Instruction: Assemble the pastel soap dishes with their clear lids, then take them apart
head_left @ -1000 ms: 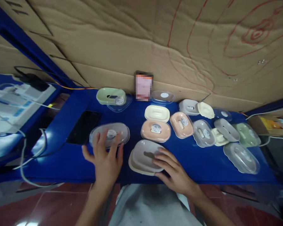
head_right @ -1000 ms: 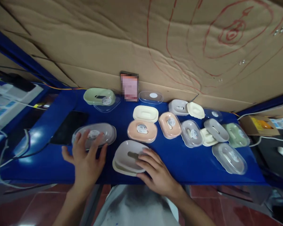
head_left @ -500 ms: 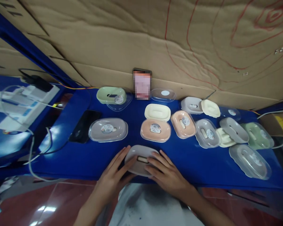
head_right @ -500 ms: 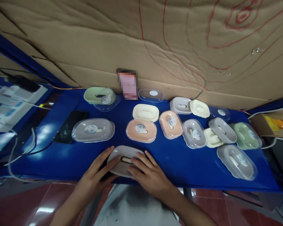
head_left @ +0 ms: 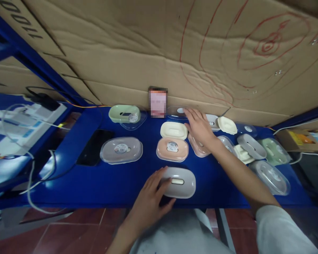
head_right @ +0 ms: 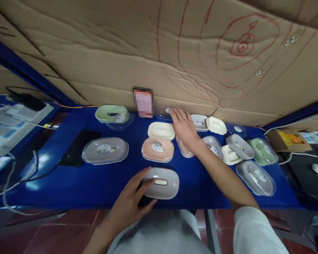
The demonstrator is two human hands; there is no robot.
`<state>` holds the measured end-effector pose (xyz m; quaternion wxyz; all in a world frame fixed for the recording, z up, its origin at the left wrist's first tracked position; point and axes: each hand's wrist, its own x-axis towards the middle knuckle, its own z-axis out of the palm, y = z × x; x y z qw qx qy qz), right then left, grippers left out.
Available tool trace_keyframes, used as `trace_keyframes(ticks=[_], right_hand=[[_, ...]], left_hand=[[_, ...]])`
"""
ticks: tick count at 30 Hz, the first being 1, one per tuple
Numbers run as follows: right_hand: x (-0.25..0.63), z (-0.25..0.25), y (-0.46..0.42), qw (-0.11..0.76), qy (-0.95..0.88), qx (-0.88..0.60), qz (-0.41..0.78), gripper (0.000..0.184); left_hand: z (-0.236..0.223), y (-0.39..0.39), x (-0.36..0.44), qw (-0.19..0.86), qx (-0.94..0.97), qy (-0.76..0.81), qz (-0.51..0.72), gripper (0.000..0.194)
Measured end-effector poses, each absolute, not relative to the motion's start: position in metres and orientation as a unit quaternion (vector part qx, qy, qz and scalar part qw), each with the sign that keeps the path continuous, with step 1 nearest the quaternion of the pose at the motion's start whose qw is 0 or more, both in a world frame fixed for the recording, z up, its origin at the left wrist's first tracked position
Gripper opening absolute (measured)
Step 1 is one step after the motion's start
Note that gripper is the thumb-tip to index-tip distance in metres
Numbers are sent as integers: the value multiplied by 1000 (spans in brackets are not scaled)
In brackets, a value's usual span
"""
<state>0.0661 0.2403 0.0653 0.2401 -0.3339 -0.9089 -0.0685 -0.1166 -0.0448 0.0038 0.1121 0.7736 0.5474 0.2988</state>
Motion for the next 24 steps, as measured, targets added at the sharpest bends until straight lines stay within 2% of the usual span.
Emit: trace_keyframes(ticks=[2,4,7,11,13,16,20,24], right_hand=[[48,58,264,237,-900,-356,-83,38],[36,56,273,234,-893,-372,-93,27],[38,63,263,252,-893,-362,-86,20],[81,72,193,314,-892,-316,-74,16],[109,68,141,323,-895,-297,-77,19],[142,51,69,305,-908,-282,-50,26],[158,28,29,203,-932,-298,33,31],[160,24,36,108,-951,-280,76,67]], left_hand=[[5,-41,-111,122,775,546,295,45],[5,-39,-109,129,770,549,298,43],[1,-39,-108,145,758,556,307,44],[-9,-41,-105,181,724,583,321,76],[-15,-42,-103,196,706,597,326,93],[-19,-39,-101,224,687,608,327,104],[-19,-30,-103,267,681,599,326,113],[-15,-24,-103,291,690,584,313,118]])
